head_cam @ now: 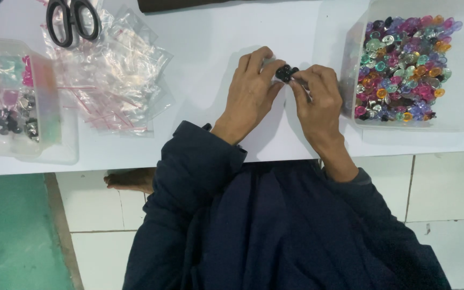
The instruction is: Sorting and packaging small black buttons from a container of mixed beads into individual plastic bags
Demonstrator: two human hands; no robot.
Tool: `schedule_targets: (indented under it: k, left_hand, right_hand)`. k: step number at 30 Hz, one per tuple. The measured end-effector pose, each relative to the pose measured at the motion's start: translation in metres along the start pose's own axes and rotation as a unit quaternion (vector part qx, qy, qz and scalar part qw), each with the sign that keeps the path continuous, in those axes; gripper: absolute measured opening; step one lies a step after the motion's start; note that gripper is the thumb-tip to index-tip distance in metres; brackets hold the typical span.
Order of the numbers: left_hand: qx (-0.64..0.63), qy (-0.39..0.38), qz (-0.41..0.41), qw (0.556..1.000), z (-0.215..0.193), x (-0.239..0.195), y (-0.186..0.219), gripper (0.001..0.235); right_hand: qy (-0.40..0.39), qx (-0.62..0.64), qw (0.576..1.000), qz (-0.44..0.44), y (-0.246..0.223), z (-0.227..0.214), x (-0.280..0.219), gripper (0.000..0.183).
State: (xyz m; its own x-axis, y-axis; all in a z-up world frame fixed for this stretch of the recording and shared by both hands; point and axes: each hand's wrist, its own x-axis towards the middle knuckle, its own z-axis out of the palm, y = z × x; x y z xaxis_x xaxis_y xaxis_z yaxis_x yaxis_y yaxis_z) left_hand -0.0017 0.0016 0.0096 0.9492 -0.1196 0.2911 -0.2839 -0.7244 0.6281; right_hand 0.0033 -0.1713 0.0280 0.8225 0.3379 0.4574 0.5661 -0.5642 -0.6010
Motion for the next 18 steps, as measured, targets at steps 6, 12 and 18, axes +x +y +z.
schedule_targets:
  k: [6, 12, 18]
  left_hand:
    - [0.011, -0.004, 0.006, 1.000, -0.014, 0.000, 0.015, 0.041]
    - [-0.061, 0.037, 0.071, 0.995, -0.045, 0.025, 0.069, 0.028]
    - [-0.039, 0.051, 0.158, 0.985, -0.003, 0.071, 0.102, 0.019]
  right_hand:
    - [-0.007, 0.026, 0.999, -0.018, -0.020, -0.018, 0.000, 0.018]
    - [0.011, 0.017, 1.000, -0.008, -0.064, -0.073, 0.007, 0.017]
    - [0.053, -0.111, 0.992, -0.015, 0.007, -0.126, 0.025, 0.013]
